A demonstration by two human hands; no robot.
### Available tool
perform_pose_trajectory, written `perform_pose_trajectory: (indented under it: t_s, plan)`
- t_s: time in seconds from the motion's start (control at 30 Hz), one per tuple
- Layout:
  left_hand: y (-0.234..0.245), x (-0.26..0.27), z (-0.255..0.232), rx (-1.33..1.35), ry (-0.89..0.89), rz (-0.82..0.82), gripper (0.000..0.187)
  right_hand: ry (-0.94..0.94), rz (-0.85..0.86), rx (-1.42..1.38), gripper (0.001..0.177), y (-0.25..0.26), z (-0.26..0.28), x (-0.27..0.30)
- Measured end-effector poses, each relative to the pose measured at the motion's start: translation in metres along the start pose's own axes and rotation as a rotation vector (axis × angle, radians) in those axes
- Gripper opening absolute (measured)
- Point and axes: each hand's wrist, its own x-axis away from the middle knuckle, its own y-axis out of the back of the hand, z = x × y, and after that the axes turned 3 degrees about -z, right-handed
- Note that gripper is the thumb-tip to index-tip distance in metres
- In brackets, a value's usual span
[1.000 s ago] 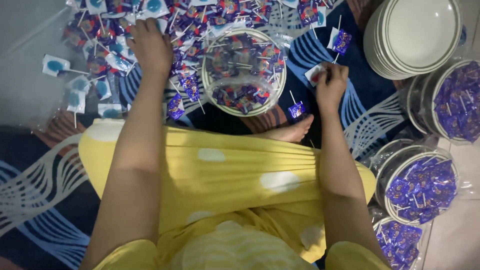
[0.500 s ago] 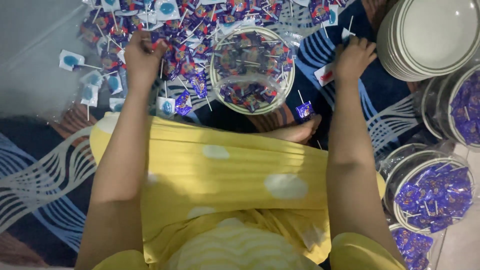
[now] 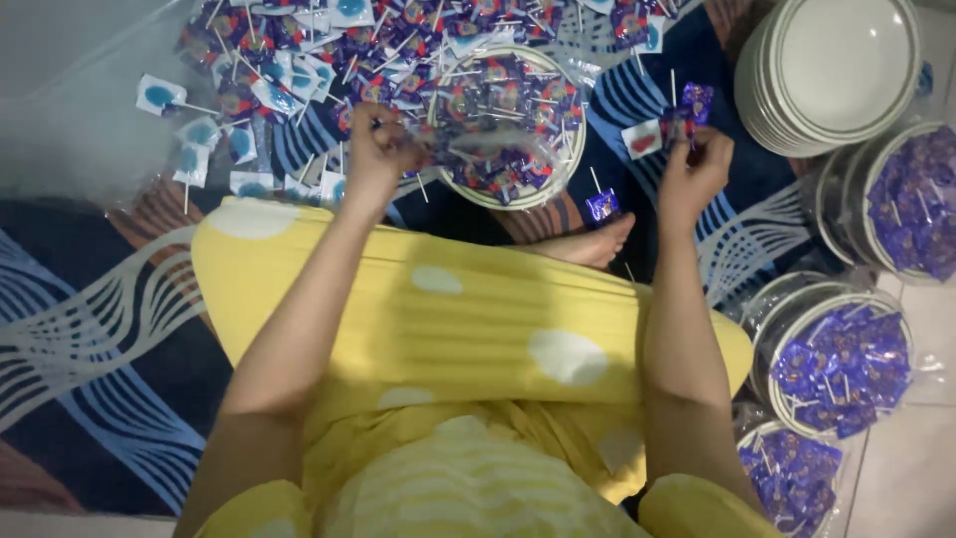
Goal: Packaging small packets onto plates and placing the plates into plastic bags.
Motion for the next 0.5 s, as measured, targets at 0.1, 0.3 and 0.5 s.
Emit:
perform_pose_trajectory:
  t_s: [0.1,0.3,0.5]
  plan:
    - [-0.024,0.036,-0.031,-0.462,-0.075,0.058,0.048,-0.022,-0.031,-0.076,0.016,0.003,0.019,0.010]
    - [-0.028,0.042,0.007,-0.834,-0.195,0.089,0.027,-0.096,0.094,-0.133,0.012,0.012,0.065,0.042]
    - [-0.047,0.036,-0.042,-1.038,0.074,0.145,0.038,-0.143,0.112,-0.209,0.008,0.004,0.074,0.057]
